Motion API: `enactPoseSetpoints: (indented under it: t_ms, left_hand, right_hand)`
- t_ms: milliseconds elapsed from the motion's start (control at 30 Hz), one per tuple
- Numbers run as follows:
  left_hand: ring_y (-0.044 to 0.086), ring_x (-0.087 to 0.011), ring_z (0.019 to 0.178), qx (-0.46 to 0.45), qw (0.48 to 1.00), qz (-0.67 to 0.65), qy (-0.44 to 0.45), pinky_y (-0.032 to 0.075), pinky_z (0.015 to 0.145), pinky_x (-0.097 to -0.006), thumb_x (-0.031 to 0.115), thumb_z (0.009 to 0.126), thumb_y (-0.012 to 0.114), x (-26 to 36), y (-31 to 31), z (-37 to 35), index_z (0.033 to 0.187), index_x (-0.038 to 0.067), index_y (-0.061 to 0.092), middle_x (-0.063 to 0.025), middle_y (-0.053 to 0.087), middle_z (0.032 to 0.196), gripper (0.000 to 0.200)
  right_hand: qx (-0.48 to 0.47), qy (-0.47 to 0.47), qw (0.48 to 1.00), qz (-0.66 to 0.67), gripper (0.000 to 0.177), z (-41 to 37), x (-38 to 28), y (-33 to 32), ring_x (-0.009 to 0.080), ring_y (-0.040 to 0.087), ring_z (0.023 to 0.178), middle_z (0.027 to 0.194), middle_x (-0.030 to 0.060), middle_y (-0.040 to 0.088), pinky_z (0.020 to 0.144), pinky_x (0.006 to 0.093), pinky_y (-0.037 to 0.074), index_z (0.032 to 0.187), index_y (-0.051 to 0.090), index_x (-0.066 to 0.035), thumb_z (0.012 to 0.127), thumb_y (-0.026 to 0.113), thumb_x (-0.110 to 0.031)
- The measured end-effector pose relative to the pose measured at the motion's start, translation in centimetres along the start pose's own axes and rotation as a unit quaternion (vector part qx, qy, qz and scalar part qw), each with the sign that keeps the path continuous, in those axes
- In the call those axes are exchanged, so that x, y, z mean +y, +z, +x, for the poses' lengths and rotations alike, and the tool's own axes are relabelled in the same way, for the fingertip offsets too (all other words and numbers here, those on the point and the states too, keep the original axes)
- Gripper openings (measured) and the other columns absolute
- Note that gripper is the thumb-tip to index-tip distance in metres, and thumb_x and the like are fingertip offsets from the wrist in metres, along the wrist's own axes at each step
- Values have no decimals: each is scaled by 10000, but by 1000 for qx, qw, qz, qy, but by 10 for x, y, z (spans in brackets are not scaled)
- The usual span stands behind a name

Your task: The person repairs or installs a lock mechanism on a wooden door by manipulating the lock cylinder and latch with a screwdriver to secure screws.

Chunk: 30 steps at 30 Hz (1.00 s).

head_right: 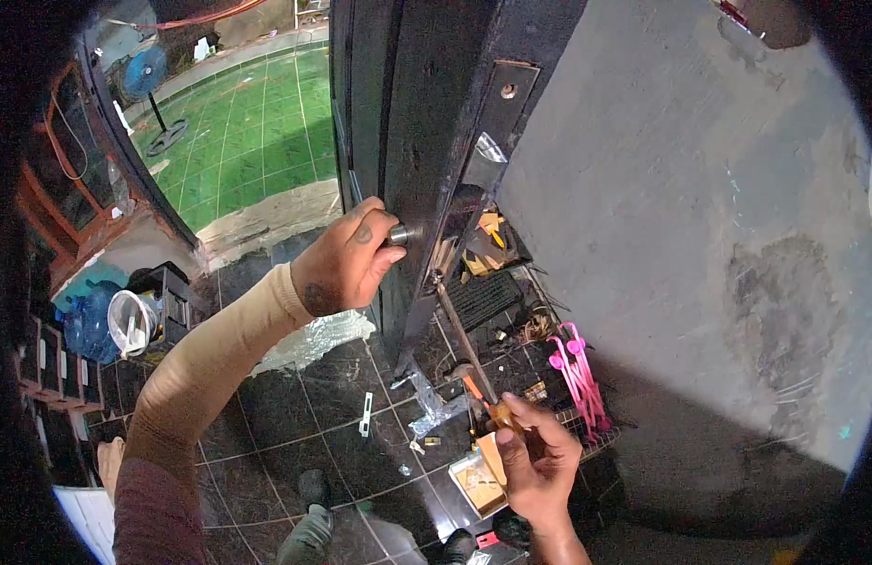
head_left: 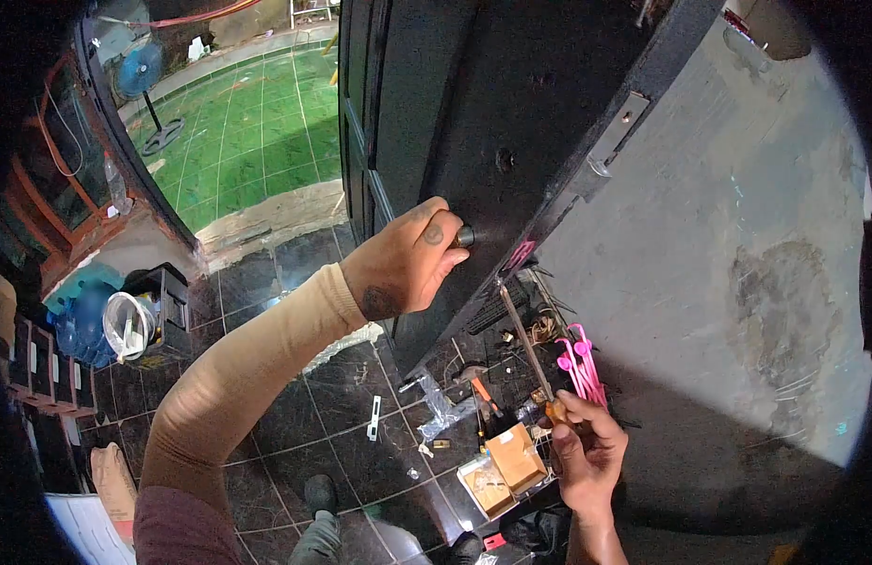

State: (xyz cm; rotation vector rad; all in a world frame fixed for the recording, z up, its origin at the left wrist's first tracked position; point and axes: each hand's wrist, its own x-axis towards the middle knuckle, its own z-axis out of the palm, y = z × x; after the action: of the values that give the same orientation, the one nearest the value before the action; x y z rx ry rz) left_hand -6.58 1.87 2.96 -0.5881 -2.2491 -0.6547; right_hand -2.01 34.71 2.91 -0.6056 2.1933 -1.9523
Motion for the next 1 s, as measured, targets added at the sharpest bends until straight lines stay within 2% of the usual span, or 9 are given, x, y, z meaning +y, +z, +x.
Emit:
enactPoseSetpoints:
  t_ms: [100, 200, 300, 400, 633, 867, 900, 933, 1000]
  left_hand:
    - [585, -460, 872, 1, 1000, 18, 15, 494, 775, -477, 1, 843, 661, -1, 0, 0, 1117, -70, 493, -284, 525, 1054, 329]
    - [581, -455, 858, 17, 998, 41, 44, 488, 758, -478, -2, 841, 663, -1, 1, 1, 1108, -69, 492, -277, 525, 1037, 325]
    - [574, -444, 834, 0, 1000, 3, 12, 482, 741, -478, -8, 838, 665, -2, 1, 1, 1093, -67, 489, -264, 520, 1018, 316]
    - [563, -434, 811, -5, 999, -33, -13, 475, 730, -476, -17, 831, 666, -3, -1, 0, 1073, -58, 486, -249, 514, 996, 304]
    - [580, -419, 933, 25, 995, 50, 88, 511, 815, -438, 17, 810, 706, -12, -2, -1, 1077, -87, 509, -240, 527, 1014, 348]
    - [575, -388, 1061, -6, 987, 102, 127, 525, 915, -406, 86, 815, 723, -16, 2, 7, 1027, -119, 547, -198, 554, 1006, 344]
    - [567, -351, 1043, -9, 983, 116, 141, 521, 901, -389, 159, 837, 708, -17, 0, 9, 942, -112, 560, -188, 522, 989, 326]
    - [567, -348, 1042, -4, 983, 116, 143, 521, 901, -383, 157, 836, 708, -18, 0, 9, 943, -114, 562, -186, 521, 985, 326]
    - [566, -342, 1041, 10, 982, 117, 145, 521, 901, -370, 152, 834, 709, -17, 1, 8, 946, -117, 567, -182, 520, 976, 324]
  right_hand:
    - [9, -16, 999, -37, 308, 1, -3, 2, 173, 684, 896, 1030, 123, 706, 838, 323, 537, 1196, 648, 39, 898, 691, -29]
    - [6, -178, 945, -274, 333, 6, -8, 2, 209, 707, 816, 992, 154, 707, 781, 321, 560, 1169, 663, 34, 837, 685, 25]
    - [3, -199, 900, -388, 381, 2, -38, 15, 242, 699, 727, 910, 164, 688, 682, 313, 569, 1149, 678, 25, 771, 666, 73]
    - [-21, -231, 875, -425, 436, 8, -51, 15, 237, 676, 677, 849, 151, 662, 606, 302, 553, 1176, 668, 14, 747, 676, 93]
    - [-50, -225, 862, -452, 432, 6, -51, 19, 256, 658, 639, 798, 155, 653, 578, 330, 544, 1198, 632, 45, 768, 640, 89]
    - [-12, -98, 923, -372, 262, 7, -59, 17, 138, 632, 686, 794, 96, 671, 643, 277, 503, 1085, 636, 72, 832, 572, 55]
    - [-20, -108, 937, -331, 241, 10, -54, 9, 130, 625, 738, 806, 77, 664, 693, 270, 502, 1067, 629, 69, 834, 571, 46]
    - [46, -13, 983, -178, 214, 8, -53, 12, 126, 620, 772, 816, 95, 662, 700, 244, 481, 1047, 630, 48, 842, 571, 41]
    - [52, 54, 994, -84, 210, 12, -55, 5, 93, 579, 666, 824, 103, 656, 580, 220, 445, 1049, 636, 41, 850, 569, 40]
